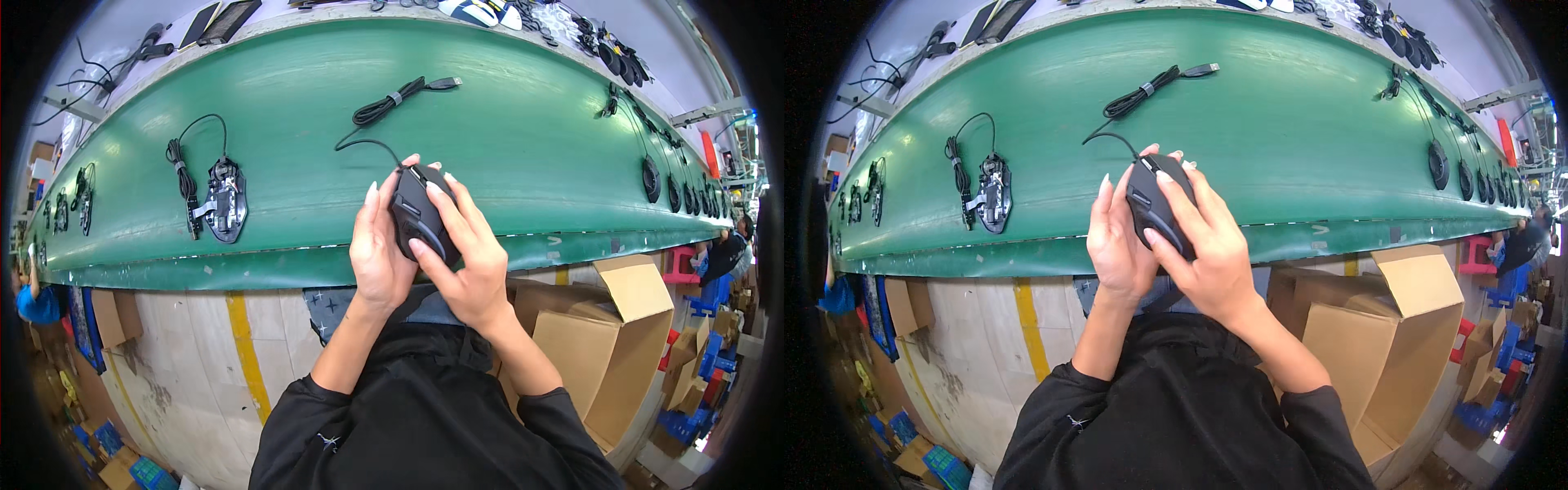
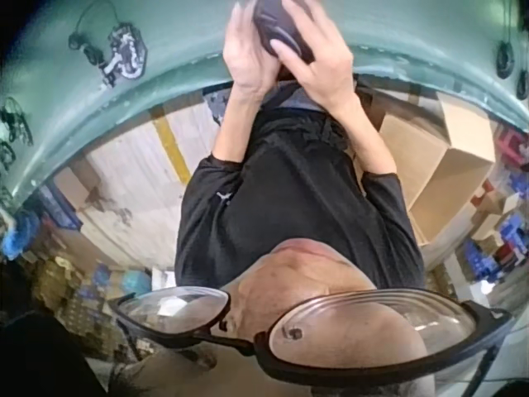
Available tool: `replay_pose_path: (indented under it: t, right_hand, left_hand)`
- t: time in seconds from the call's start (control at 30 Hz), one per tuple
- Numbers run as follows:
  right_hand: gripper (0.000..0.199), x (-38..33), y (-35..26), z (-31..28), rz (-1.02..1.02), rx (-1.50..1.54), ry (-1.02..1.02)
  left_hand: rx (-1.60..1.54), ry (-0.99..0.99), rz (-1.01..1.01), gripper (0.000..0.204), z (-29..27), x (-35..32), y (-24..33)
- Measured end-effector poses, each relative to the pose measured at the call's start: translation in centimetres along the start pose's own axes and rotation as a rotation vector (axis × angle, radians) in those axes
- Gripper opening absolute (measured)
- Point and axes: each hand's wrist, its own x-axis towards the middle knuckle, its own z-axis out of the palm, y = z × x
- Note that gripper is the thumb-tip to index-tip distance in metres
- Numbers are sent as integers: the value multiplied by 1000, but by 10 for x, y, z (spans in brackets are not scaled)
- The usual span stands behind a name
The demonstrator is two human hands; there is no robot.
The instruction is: The person assembles computer mice by fitting the outer shells onto the internal components by hand and places the assembled mice into a cardboard box.
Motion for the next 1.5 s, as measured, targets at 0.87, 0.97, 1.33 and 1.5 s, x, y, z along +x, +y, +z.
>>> replay_pose_path:
  t: [0.87,0.97,1.33,1.5]
  right_hand:
    - [64,-4,-8,-19,310,589,-83]
    - [55,-2,-19,-23,360,607,-118]
    - [47,-2,7,-32,1040,1669,-319]
    - [57,1,-8,-26,80,410,-71]
  left_hand:
    - [-180,-179,171,33,-42,-12,23]
    - [-438,-235,114,34,-52,-9,16]
    - [517,-608,531,68,-50,5,44]
    - [339,-219,350,54,-43,-4,35]
